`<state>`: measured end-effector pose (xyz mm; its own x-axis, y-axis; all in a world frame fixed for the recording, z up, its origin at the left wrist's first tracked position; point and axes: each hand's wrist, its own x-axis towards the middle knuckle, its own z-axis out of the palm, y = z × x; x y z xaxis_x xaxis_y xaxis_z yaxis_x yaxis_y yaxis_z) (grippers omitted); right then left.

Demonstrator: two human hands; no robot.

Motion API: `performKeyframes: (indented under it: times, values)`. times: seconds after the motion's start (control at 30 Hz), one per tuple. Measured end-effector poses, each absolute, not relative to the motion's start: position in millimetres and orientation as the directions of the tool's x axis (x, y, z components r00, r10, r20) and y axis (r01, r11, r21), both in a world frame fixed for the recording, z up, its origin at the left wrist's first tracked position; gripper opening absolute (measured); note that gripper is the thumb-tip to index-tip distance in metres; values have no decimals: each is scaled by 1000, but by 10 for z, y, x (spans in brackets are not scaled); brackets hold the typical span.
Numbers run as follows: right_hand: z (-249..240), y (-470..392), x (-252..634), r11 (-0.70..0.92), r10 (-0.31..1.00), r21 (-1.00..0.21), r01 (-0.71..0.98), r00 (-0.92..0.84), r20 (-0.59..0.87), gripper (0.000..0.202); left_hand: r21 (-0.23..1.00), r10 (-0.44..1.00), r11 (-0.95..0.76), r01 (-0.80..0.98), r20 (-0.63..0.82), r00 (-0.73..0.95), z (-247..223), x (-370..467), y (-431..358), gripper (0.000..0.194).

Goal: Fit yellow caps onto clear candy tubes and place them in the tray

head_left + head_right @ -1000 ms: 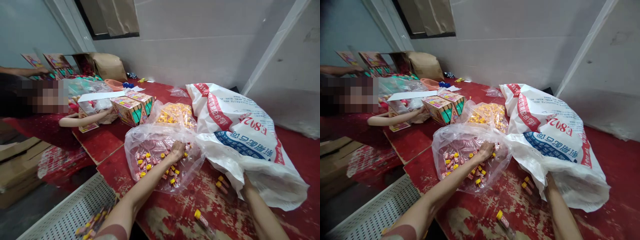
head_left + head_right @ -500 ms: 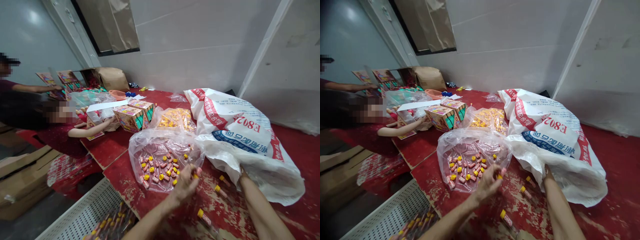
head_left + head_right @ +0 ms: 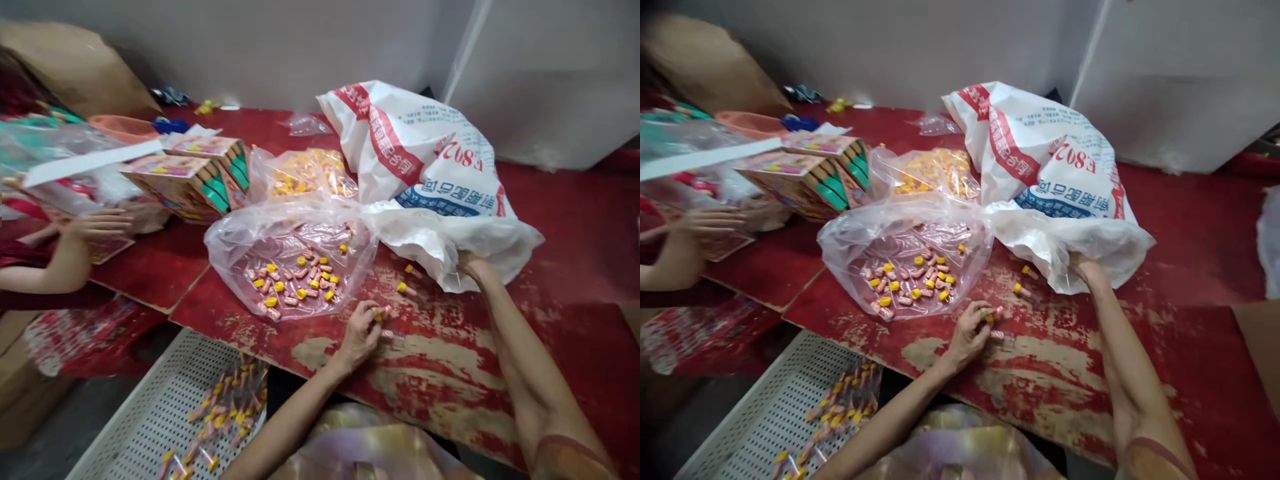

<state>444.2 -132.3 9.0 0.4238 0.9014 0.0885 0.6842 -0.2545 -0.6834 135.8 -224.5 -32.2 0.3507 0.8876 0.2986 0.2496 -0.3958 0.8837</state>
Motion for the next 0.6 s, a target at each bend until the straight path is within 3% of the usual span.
performKeyframes:
  times: [0.1,0.17,0.27,0.33,0.43,0.53,0.6]
  values:
    - [184,-1743,4497,-361,860,-544,758,496,121,14,892,919,-366,266,302,254,-394,1356,-2250,35]
    - [201,-2106,4373,-385,812,-555,737,556,176,25,902,934,-342,263,295,201,-414,1351,-2249,33]
    - [117,-2571,4021,-204,854,-849,488,512,89,44,916,937,-328,229,284,203,-353,1346,-2235,21]
    - [36,-2740,3774,-99,908,-946,308,417,40,54,926,931,-327,190,281,231,-259,1350,-2232,16]
    - [-34,-2813,3504,-30,941,-993,116,338,11,46,959,932,-265,96,230,280,-119,1375,-2274,16]
    - [-26,-2806,3341,52,948,-993,-103,318,16,34,996,943,-73,-41,83,322,-65,1417,-2376,18]
    - [-6,-2804,3255,100,949,-974,-202,314,32,41,984,947,78,-159,-23,320,-72,1452,-2445,19]
